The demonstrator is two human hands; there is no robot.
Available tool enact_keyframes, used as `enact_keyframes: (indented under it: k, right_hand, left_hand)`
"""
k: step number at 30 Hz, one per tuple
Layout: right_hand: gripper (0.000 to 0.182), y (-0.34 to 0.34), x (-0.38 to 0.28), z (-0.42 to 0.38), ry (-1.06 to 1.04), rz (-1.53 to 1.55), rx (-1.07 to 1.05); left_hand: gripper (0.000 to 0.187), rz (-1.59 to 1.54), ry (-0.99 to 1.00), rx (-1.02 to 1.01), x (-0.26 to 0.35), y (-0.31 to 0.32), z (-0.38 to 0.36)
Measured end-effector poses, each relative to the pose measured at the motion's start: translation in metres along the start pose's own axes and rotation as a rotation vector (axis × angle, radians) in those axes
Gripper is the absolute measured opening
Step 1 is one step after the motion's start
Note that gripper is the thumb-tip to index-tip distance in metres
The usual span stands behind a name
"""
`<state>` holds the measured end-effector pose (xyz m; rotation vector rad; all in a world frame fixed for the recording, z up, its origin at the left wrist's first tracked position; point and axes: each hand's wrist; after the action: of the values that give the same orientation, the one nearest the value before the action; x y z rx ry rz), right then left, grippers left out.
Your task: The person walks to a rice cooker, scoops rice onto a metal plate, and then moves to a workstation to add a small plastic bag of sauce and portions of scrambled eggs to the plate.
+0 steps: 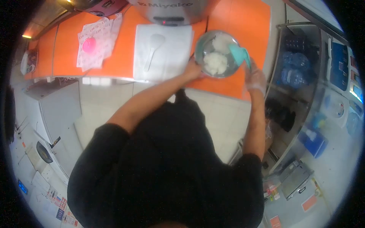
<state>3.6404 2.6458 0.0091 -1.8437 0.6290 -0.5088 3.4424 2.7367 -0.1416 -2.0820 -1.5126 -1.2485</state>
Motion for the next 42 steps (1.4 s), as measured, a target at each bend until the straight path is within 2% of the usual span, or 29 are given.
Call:
enact_keyframes:
  k: [2, 4, 7, 10, 17, 19, 23, 25, 29, 31, 33, 36, 37, 38, 40, 41, 42]
  right_hand:
    - [0.047, -0.002, -0.004, -0.002, -0.005, 0.019, 0.024]
    - [0.048, 0.0, -0.018, -0.007, 0.031, -0.168, -0.09]
    - [0.048, 0.023, -0.029, -0.004, 0.026, -0.232, -0.119]
    - [0.048, 0.052, -0.034, -0.016, -0.03, -0.29, -0.069]
    - [0.048, 0.047, -0.033, -0.032, 0.03, -0.175, 0.062]
    - [0.048, 0.06, -0.042, -0.039, -0.08, -0.217, 0.09]
    - [0.048, 0.062, -0.051, -0.053, -0.023, -0.254, 0.093]
    - [0.047, 0.073, -0.051, -0.065, -0.108, -0.208, 0.229]
    - [0.047, 0.06, -0.053, -0.063, -0.04, -0.193, 0.119]
    - [0.047, 0.039, -0.052, -0.069, 0.135, 0.052, 0.079]
    - [0.048, 0.045, -0.048, -0.073, 0.106, 0.144, 0.091]
    - [0.05, 0.067, -0.036, -0.076, 0.065, 0.343, 0.143]
    - [0.049, 0.077, -0.029, -0.074, 0.049, 0.451, 0.179]
    - [0.049, 0.089, -0.01, -0.064, 0.047, 0.45, 0.183]
    - [0.047, 0.11, 0.03, -0.048, 0.098, 0.686, 0.122]
    - [0.047, 0.093, 0.027, -0.053, 0.102, 0.687, 0.125]
    - [0.048, 0.053, 0.018, -0.063, 0.201, 0.931, -0.002]
  left_hand:
    - [0.032, 0.055, -0.015, -0.018, 0.001, -0.001, 0.001]
    - [0.033, 0.058, 0.006, -0.007, 0.001, 0.0, -0.001]
    - [0.034, 0.025, 0.025, -0.01, 0.006, 0.0, -0.001]
    - [0.035, -0.021, -0.006, -0.014, 0.005, 0.002, 0.001]
    - [0.038, -0.092, -0.095, -0.05, 0.01, 0.0, -0.002]
    - [0.039, -0.097, -0.109, -0.047, 0.01, 0.001, -0.003]
    - [0.041, -0.095, -0.073, -0.038, 0.012, 0.001, -0.007]
    - [0.041, -0.119, -0.104, -0.065, 0.007, -0.004, -0.002]
    - [0.041, -0.063, -0.098, -0.123, 0.001, -0.006, 0.004]
    - [0.04, -0.089, -0.094, -0.131, -0.004, -0.006, 0.007]
    - [0.039, -0.114, -0.084, -0.144, -0.009, -0.008, 0.009]
    - [0.036, -0.105, -0.189, -0.125, 0.004, -0.013, -0.003]
    - [0.033, -0.081, -0.263, -0.19, 0.006, -0.019, -0.004]
    - [0.03, -0.056, -0.335, -0.252, 0.008, -0.028, -0.005]
    - [0.026, -0.059, -0.357, -0.224, 0.023, -0.046, -0.023]
    - [0.024, -0.059, -0.373, -0.2, 0.036, -0.055, -0.033]
    - [0.022, -0.041, -0.389, -0.172, 0.051, -0.063, -0.045]
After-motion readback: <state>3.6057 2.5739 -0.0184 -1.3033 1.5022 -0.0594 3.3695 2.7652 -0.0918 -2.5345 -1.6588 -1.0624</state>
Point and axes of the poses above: each hand's wrist, its own z-axis towards the middle knuckle, its own y-axis out of the palm, x = y × z, and after that the axes turned 9 degrees about -z, right-handed
